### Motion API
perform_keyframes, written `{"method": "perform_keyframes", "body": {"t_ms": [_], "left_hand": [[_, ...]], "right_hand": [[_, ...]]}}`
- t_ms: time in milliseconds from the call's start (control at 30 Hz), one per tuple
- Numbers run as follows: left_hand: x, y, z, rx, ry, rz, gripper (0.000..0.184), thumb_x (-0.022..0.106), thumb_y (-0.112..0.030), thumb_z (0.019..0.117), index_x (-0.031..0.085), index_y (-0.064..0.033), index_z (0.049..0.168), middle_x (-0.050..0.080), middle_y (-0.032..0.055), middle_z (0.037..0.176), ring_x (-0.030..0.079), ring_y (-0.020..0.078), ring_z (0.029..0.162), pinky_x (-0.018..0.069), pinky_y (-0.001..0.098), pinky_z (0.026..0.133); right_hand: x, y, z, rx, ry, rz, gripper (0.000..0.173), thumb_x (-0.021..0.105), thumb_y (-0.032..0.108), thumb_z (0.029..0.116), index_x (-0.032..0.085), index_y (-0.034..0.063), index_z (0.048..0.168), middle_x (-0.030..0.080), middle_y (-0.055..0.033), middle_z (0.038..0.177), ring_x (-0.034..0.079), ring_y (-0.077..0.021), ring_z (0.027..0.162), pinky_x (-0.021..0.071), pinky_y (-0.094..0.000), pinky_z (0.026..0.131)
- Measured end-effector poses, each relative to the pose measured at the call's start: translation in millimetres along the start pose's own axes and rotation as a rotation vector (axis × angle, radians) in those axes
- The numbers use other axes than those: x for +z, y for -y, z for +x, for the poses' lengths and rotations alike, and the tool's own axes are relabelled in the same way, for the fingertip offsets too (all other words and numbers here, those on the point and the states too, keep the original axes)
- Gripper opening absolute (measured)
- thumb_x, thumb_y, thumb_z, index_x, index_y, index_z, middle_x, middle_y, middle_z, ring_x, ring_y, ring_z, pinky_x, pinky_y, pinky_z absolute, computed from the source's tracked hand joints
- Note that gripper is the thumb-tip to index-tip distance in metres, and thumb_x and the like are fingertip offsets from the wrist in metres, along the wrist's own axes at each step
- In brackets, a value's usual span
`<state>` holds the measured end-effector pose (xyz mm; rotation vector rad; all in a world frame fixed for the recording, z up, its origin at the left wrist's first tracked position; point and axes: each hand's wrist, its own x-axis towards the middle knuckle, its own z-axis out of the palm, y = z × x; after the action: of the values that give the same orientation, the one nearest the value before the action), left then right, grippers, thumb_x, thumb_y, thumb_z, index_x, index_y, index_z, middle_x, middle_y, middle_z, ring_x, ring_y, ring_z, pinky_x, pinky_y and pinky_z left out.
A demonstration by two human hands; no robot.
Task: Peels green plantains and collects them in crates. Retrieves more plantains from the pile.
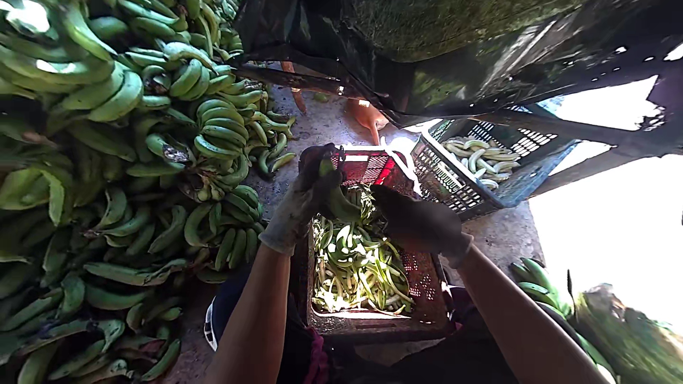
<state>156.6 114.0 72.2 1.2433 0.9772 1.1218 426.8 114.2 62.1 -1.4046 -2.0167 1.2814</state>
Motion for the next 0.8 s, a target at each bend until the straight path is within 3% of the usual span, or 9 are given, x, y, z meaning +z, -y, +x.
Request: {"method": "perform_keyframes", "body": {"t_ms": [33, 100, 267, 367, 433, 500, 567, 700, 800], "left_hand": [[1.2, 2.0, 3.3, -0.015, -0.01, -0.007, 0.046, 0.055, -0.042, 0.104, 0.047, -0.036, 0.149, 0.069, 0.0025, 0.107, 0.067, 0.0117, 0.075, 0.0568, 0.0266, 0.056], [4.5, 5.1, 7.9, -0.041, -0.025, -0.032, 0.045, 0.052, -0.048, 0.104, 0.049, -0.0338, 0.147, 0.071, 0.0034, 0.109, 0.068, 0.0132, 0.076, 0.0568, 0.0271, 0.058], [16.9, 5.9, 1.1, -0.067, -0.054, -0.056, 0.041, 0.051, -0.049, 0.104, 0.058, -0.028, 0.139, 0.07, 0.0031, 0.098, 0.066, 0.0108, 0.073, 0.0564, 0.0254, 0.06], [25.4, 12.6, -5.2, -0.056, 0.008, -0.015, 0.04, 0.045, -0.053, 0.1045, 0.063, -0.0246, 0.127, 0.067, -0.0008, 0.09, 0.063, 0.0069, 0.07, 0.0541, 0.0235, 0.058], [32.5, 14.6, -6.6, -0.046, 0.039, -0.064, 0.042, 0.039, -0.05, 0.1071, 0.064, -0.0203, 0.124, 0.067, 0.0015, 0.094, 0.064, 0.0104, 0.075, 0.0562, 0.027, 0.062], [37.2, 11.3, -8.8, -0.107, 0.098, -0.189, 0.048, 0.036, -0.05, 0.1084, 0.064, -0.0167, 0.129, 0.07, 0.0077, 0.098, 0.068, 0.0154, 0.076, 0.0586, 0.0294, 0.061], [33.6, 7.1, -8.3, -0.212, 0.182, -0.317, 0.052, 0.035, -0.053, 0.1075, 0.061, -0.0169, 0.134, 0.07, 0.0101, 0.103, 0.068, 0.0168, 0.075, 0.0585, 0.029, 0.06], [7.1, 15.4, -7.9, -0.197, 0.135, -0.262, 0.046, 0.047, -0.053, 0.104, 0.061, -0.0217, 0.135, 0.07, 0.0063, 0.105, 0.068, 0.0134, 0.081, 0.058, 0.0276, 0.065], [8.1, 17.4, -9.4, -0.082, -0.024, -0.077, 0.039, 0.049, -0.051, 0.1043, 0.059, -0.0313, 0.136, 0.07, 0.0, 0.1, 0.065, 0.0079, 0.073, 0.0554, 0.0237, 0.059]], "right_hand": [[-0.1, -2.5, -2.4, -0.132, -0.01, -0.076, 0.049, 0.055, 0.039, 0.1044, 0.049, 0.028, 0.152, 0.066, -0.0023, 0.133, 0.065, -0.0111, 0.115, 0.0546, -0.0364, 0.099], [2.2, -10.0, -5.6, -0.285, -0.039, -0.256, 0.061, 0.065, 0.04, 0.0953, 0.048, 0.0325, 0.153, 0.067, -0.0073, 0.121, 0.065, -0.0192, 0.108, 0.0548, -0.045, 0.094], [11.4, -3.5, -12.0, -0.502, -0.143, -0.525, 0.061, 0.066, 0.051, 0.0903, 0.052, 0.0401, 0.149, 0.07, -0.0064, 0.108, 0.067, -0.0201, 0.096, 0.0571, -0.0433, 0.081], [12.2, 4.3, -10.3, -0.495, -0.246, -0.573, 0.056, 0.064, 0.048, 0.0909, 0.057, 0.0377, 0.146, 0.071, -0.0086, 0.108, 0.068, -0.0241, 0.097, 0.0565, -0.0473, 0.082], [4.6, 1.0, -0.9, -0.382, -0.374, -0.57, 0.043, 0.068, 0.042, 0.0895, 0.07, 0.0255, 0.129, 0.071, -0.0125, 0.112, 0.069, -0.0306, 0.101, 0.0567, -0.0541, 0.084], [-13.2, -1.5, 9.5, -0.197, -0.463, -0.52, 0.049, 0.065, 0.041, 0.0959, 0.062, 0.023, 0.141, 0.069, -0.0148, 0.118, 0.068, -0.0338, 0.105, 0.0555, -0.0583, 0.086], [-31.3, -5.1, 14.0, -0.072, -0.458, -0.444, 0.062, 0.061, 0.042, 0.0991, 0.043, 0.0288, 0.157, 0.066, -0.0159, 0.125, 0.066, -0.0338, 0.11, 0.0536, -0.0591, 0.091], [-16.5, 1.7, -5.4, -0.228, -0.25, -0.264, 0.055, 0.061, 0.037, 0.1002, 0.048, 0.0284, 0.153, 0.069, -0.0048, 0.123, 0.067, -0.0176, 0.109, 0.0562, -0.0468, 0.095], [6.8, 7.3, -14.6, -0.322, -0.08, -0.274, 0.063, 0.068, 0.043, 0.093, 0.05, 0.0333, 0.152, 0.07, -0.0059, 0.116, 0.066, -0.0188, 0.104, 0.056, -0.0448, 0.09]]}}
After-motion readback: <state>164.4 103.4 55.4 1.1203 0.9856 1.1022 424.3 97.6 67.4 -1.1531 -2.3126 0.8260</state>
